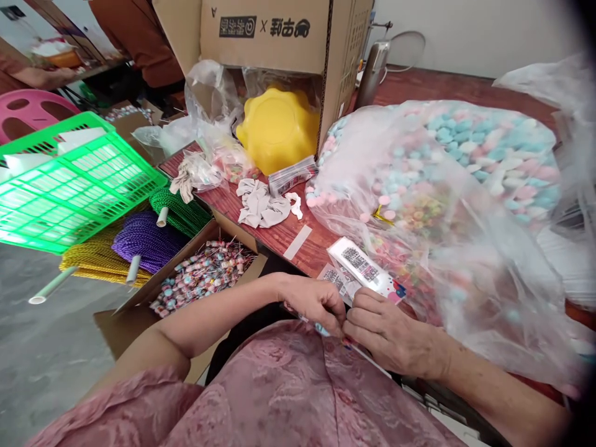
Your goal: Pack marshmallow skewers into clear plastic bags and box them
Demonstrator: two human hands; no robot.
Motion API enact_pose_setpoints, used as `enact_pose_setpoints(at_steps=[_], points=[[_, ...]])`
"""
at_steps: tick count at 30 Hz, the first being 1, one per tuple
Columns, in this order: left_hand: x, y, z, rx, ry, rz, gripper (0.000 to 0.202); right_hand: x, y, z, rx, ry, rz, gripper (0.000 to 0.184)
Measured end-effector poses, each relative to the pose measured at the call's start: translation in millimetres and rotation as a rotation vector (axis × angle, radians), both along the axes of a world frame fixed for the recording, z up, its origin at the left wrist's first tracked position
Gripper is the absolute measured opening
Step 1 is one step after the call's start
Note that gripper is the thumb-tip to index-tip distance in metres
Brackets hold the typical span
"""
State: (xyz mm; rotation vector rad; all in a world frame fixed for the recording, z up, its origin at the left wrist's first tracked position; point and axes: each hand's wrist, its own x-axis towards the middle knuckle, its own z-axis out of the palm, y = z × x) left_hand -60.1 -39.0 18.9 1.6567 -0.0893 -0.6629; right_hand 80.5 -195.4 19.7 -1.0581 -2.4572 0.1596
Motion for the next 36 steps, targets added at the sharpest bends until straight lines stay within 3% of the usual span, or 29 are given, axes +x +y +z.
enact_pose_setpoints(at_steps=[3, 5, 7, 9, 11, 13, 16, 19, 22, 26, 30, 33, 36], points=[[0, -3, 20.3, 0.703, -0.280, -0.044, 0.019, 5, 7, -6.5, -0.039, -0.194, -0.041, 0.020], [-6, -7, 37.6, 1.125, -0.377, 0.035, 0.023, 12, 14, -8.3, -0.062, -0.259, -0.130, 0.016], [-14, -12, 53.0, 1.361, -0.489, 0.195, 0.022, 21, 23, -2.6, -0.019, -0.275, -0.277, 0.016], [-20, -18, 60.0, 1.405, -0.657, 0.406, 0.020, 27, 33, 11.3, 0.101, -0.224, -0.468, 0.018], [-20, -23, 53.8, 1.235, -0.866, 0.615, 0.019, 25, 41, 28.6, 0.234, -0.046, -0.646, 0.019], [-12, -24, 36.2, 0.869, -0.983, 0.749, 0.017, 14, 47, 42.8, 0.267, 0.270, -0.760, 0.017], [3, -11, 9.2, 0.232, -0.740, 0.924, 0.022, -13, 47, 51.1, 0.068, 0.710, -0.729, 0.016], [9, 6, 3.6, -0.185, -0.567, 1.199, 0.017, -33, 39, 48.1, -0.101, 0.735, -0.606, 0.021], [8, 9, 13.6, -0.360, -0.516, 1.231, 0.020, -36, 34, 38.0, -0.007, 0.611, -0.555, 0.020], [3, 6, 27.1, -0.616, -0.388, 1.178, 0.050, -26, 43, 11.4, 0.115, 0.495, -0.575, 0.017], [-14, 18, 35.4, -0.600, -0.402, 1.028, 0.065, -16, 53, -8.9, 0.076, 0.531, -0.673, 0.021], [-24, 21, 28.9, -0.543, -0.276, 0.851, 0.062, -12, 58, -1.5, 0.068, 0.698, -0.766, 0.021], [-22, 16, 12.8, -0.591, -0.109, 0.834, 0.060, -16, 59, 15.4, 0.099, 0.815, -0.743, 0.017]])
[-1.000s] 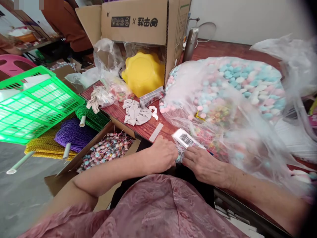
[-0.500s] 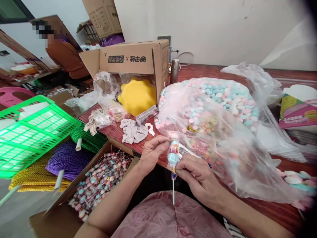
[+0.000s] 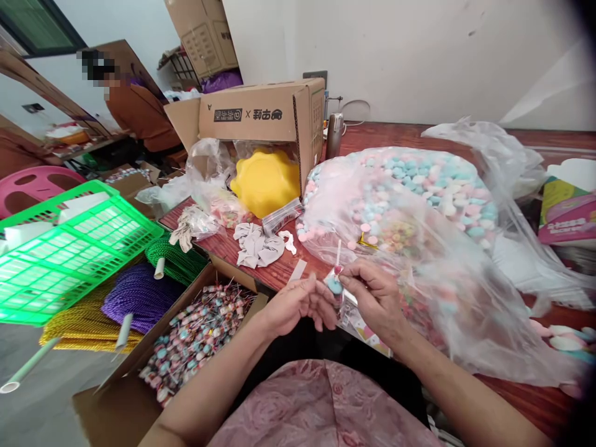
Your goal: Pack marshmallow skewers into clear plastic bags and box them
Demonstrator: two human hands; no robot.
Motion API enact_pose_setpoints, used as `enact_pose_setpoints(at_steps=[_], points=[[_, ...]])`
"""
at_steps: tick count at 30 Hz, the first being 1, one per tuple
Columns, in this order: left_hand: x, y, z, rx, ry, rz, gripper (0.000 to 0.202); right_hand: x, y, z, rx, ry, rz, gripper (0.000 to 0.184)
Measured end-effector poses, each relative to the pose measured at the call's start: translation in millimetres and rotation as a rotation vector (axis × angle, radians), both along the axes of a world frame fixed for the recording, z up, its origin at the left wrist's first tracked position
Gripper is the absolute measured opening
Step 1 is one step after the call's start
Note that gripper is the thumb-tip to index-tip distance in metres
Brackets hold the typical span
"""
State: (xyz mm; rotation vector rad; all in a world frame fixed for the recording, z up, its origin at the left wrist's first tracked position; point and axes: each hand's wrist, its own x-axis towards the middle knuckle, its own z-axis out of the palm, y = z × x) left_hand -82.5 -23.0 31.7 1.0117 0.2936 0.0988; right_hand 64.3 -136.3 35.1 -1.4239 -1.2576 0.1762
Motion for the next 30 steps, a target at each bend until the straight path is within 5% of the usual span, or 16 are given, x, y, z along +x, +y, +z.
enact_pose_setpoints(at_steps=[3, 8, 12, 16, 21, 23, 25, 28, 30], points=[[6, -1, -9.6, -0.121, -0.011, 0.140, 0.068, -13, -3, 4.7, 0.020, -0.047, 0.110, 0.017], [6, 3, -0.9, -0.064, -0.066, 0.318, 0.055, -29, -8, -20.1, -0.033, -0.192, 0.194, 0.019], [-5, 5, 5.1, 0.148, -0.146, 0.296, 0.043, -26, 1, -37.0, -0.207, 0.262, 0.112, 0.016], [-22, 6, 17.9, 0.621, -0.190, 0.114, 0.018, -31, 14, -46.3, -0.361, 0.732, 0.184, 0.014], [-43, -10, 46.0, 1.424, -0.151, -0.239, 0.011, -66, 24, -53.2, -0.387, 0.835, 0.315, 0.013], [-56, -12, 43.5, 1.645, 0.049, -0.323, 0.010, -78, 24, -50.3, -0.373, 0.754, 0.363, 0.014], [-72, -1, 28.2, 1.811, 0.258, -0.311, 0.008, -81, 20, -44.4, -0.334, 0.439, 0.346, 0.022], [-88, 27, -2.7, 2.081, 0.451, -0.009, 0.015, -69, -1, -36.2, -0.273, -0.134, 0.273, 0.025], [-82, 36, -12.5, 2.166, 0.397, 0.182, 0.025, -57, -22, -34.9, -0.203, -0.269, 0.250, 0.022]])
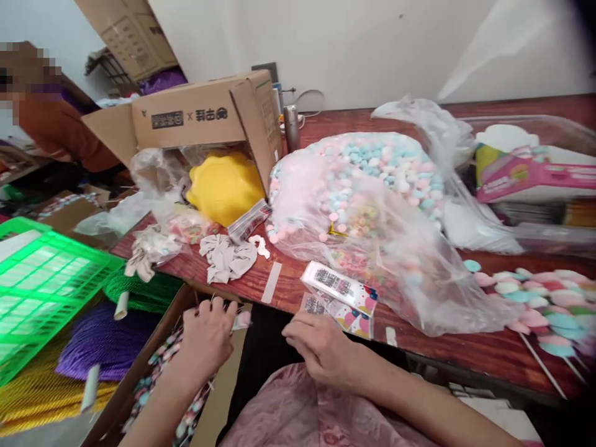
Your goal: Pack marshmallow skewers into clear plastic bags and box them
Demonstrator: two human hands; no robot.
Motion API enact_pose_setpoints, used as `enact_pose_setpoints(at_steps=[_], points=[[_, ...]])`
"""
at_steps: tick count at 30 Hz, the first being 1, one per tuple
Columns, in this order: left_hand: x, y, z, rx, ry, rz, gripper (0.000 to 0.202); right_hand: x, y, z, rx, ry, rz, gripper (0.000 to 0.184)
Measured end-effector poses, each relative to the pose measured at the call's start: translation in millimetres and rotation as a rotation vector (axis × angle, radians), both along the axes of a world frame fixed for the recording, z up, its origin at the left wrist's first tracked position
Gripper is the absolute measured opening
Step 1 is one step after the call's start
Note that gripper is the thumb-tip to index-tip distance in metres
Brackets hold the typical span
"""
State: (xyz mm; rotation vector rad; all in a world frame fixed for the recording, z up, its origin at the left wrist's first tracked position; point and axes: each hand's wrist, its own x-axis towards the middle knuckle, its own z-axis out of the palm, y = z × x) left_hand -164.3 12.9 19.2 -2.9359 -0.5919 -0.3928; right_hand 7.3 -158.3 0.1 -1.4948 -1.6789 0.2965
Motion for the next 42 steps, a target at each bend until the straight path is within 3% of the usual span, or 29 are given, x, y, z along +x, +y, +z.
enact_pose_setpoints(at_steps=[2, 6, 9, 11, 15, 21, 23, 26, 28, 32, 37, 42], points=[[23, -10, 3.6, -0.051, 0.000, -0.139, 0.028, 11, -24, -2.7, 0.125, -0.029, -0.075, 0.021], [100, -57, 19.2, -0.287, 0.251, -0.471, 0.026, 26, -71, -12.5, 0.258, -0.107, -0.384, 0.025], [150, -75, 8.8, -0.246, 0.323, -0.476, 0.021, 34, -99, -18.1, 0.275, -0.169, -0.505, 0.026], [167, -75, -5.6, -0.204, 0.335, -0.468, 0.018, 39, -113, -21.5, 0.284, -0.216, -0.534, 0.026], [168, -69, -28.3, -0.099, 0.269, -0.524, 0.019, 44, -129, -28.9, 0.233, -0.277, -0.592, 0.026], [159, -65, -40.4, 0.005, 0.053, -0.546, 0.020, 54, -140, -20.5, 0.295, -0.393, -0.590, 0.028], [159, -65, -42.3, -0.001, -0.015, -0.567, 0.024, 68, -156, -12.6, 0.331, -0.467, -0.714, 0.031], [161, -67, -42.4, -0.087, -0.070, -0.566, 0.026, 98, -196, -5.7, 0.325, -0.575, -1.099, 0.028], [164, -68, -41.0, -0.178, -0.060, -0.538, 0.023, 118, -224, -8.0, 0.234, -0.567, -1.330, 0.017], [171, -71, -37.8, -0.342, 0.016, -0.457, 0.029, 138, -266, -26.0, -0.068, -0.739, -1.541, 0.012], [174, -73, -39.6, -0.496, 0.041, -0.362, 0.033, 139, -275, -49.4, -0.284, -0.867, -1.583, 0.017], [174, -72, -50.1, -0.562, -0.128, -0.403, 0.026, 138, -267, -54.3, -0.458, -0.878, -1.578, 0.018]])
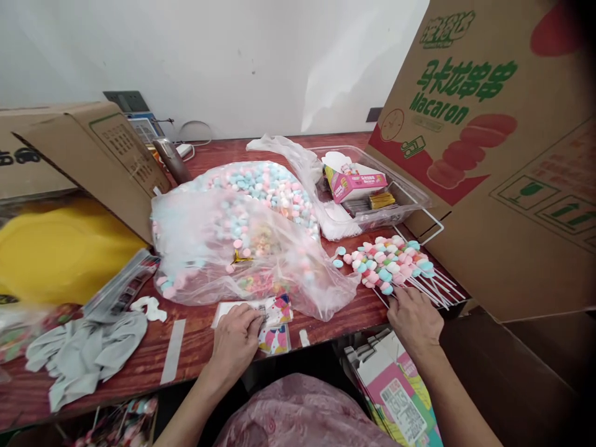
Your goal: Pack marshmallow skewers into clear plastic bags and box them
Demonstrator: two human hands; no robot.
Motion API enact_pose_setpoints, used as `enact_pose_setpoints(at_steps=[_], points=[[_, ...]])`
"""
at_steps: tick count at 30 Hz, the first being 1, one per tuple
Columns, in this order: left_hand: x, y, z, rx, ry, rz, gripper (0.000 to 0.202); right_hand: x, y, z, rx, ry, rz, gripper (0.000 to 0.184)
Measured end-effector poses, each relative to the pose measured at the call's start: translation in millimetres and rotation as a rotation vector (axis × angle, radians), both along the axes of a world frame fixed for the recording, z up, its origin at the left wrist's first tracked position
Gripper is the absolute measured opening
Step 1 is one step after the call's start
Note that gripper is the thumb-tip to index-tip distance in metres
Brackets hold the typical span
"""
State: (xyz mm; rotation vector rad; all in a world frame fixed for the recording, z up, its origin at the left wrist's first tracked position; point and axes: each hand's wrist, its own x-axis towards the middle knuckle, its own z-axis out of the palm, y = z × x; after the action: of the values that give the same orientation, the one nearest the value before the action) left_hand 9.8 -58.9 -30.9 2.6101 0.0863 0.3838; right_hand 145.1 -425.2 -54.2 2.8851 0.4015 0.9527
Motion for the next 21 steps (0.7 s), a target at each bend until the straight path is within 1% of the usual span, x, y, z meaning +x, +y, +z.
enact_pose_setpoints(at_steps=[3, 6, 8, 10, 12, 15, 17, 19, 21], points=[[0, 2, -6.8, -0.031, -0.168, -0.023, 0.023, -4, 0, 11.7, 0.049, -0.032, 0.027, 0.017], [0, 4, -10.9, 0.040, -0.290, -0.072, 0.023, -5, -8, 30.7, 0.125, -0.173, 0.005, 0.018], [-1, 5, -11.2, 0.098, -0.299, -0.119, 0.024, -1, -14, 39.2, 0.091, -0.224, -0.047, 0.019], [-2, 6, -9.8, 0.142, -0.278, -0.154, 0.026, 6, -18, 40.0, 0.014, -0.193, -0.076, 0.020], [-5, 6, -7.8, 0.175, -0.268, -0.174, 0.028, 14, -20, 34.3, -0.040, -0.147, -0.077, 0.022], [-9, 6, -5.7, 0.190, -0.289, -0.177, 0.028, 25, -21, 25.6, -0.037, -0.141, -0.058, 0.023], [-11, 5, -5.8, 0.177, -0.313, -0.174, 0.027, 28, -22, 28.3, -0.020, -0.119, -0.001, 0.023], [-12, 5, -6.9, 0.160, -0.335, -0.171, 0.025, 27, -22, 41.7, -0.025, -0.096, 0.085, 0.021], [-11, 5, -8.7, 0.156, -0.349, -0.165, 0.023, 26, -17, 65.2, -0.082, -0.075, 0.171, 0.022]])
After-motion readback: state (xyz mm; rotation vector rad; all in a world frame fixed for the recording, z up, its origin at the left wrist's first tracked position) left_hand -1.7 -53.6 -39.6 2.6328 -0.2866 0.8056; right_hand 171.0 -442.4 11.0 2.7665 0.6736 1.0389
